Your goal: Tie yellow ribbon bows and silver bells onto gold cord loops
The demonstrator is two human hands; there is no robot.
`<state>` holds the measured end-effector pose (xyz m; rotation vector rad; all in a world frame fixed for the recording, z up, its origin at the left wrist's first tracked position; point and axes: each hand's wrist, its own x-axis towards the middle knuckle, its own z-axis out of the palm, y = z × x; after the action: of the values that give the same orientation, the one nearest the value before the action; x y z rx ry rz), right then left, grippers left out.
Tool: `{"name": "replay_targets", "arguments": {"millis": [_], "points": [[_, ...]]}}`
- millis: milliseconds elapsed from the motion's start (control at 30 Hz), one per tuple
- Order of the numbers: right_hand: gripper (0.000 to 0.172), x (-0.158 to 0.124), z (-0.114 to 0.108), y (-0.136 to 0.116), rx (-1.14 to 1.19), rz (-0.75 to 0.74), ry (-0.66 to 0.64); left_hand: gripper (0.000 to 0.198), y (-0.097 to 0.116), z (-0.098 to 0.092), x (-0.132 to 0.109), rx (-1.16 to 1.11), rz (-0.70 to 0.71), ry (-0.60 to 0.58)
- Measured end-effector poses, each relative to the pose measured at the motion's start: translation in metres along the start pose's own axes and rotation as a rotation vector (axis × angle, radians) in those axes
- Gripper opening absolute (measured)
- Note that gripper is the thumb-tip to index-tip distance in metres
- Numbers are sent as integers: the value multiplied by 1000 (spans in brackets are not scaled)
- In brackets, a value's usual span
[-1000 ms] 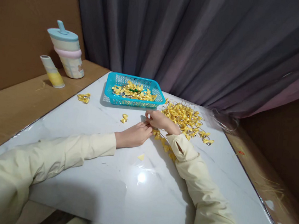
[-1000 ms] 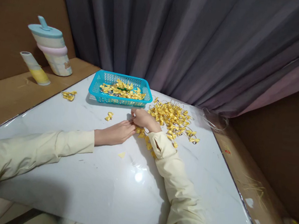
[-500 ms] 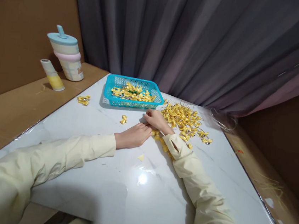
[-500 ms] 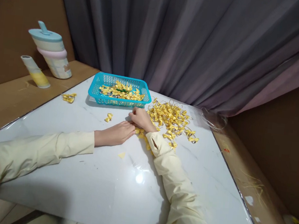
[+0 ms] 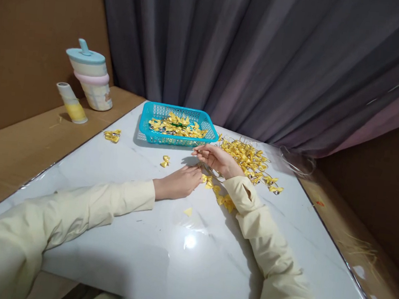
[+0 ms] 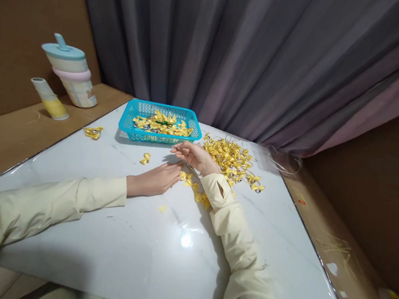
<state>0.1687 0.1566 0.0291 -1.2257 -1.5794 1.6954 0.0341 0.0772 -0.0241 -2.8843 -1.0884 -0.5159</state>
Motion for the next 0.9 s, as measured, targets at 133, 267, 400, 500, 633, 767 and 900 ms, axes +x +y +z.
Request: {"name": "replay_targets", "arguments": {"millis": [133,267,400,500,633,767,900], "points": [[21,-3,2,-5,116,35,5,26,1,0,0,-14,-25,-14],[20,-7,0,-11,186,25,3,27,0,0,0,-57,-41,-8],[17,-18,-10,-26,225,-35,30,26,-3,-3,-1,-197,-70,44],[14,-34,-18,-42,233,-153,74,22,-6,-9,-1,-342,-197,142],[6,-57,-25,-57,145,-264,133,19,-5,-22,0,-489,-337,225],[12,-67,-30,-61,12,-311,213,22,-1,-33,1,-673,-267,218],[11,-69,-35,-60,-16,-333,219,22,4,-36,-1,-749,-222,195]]}}
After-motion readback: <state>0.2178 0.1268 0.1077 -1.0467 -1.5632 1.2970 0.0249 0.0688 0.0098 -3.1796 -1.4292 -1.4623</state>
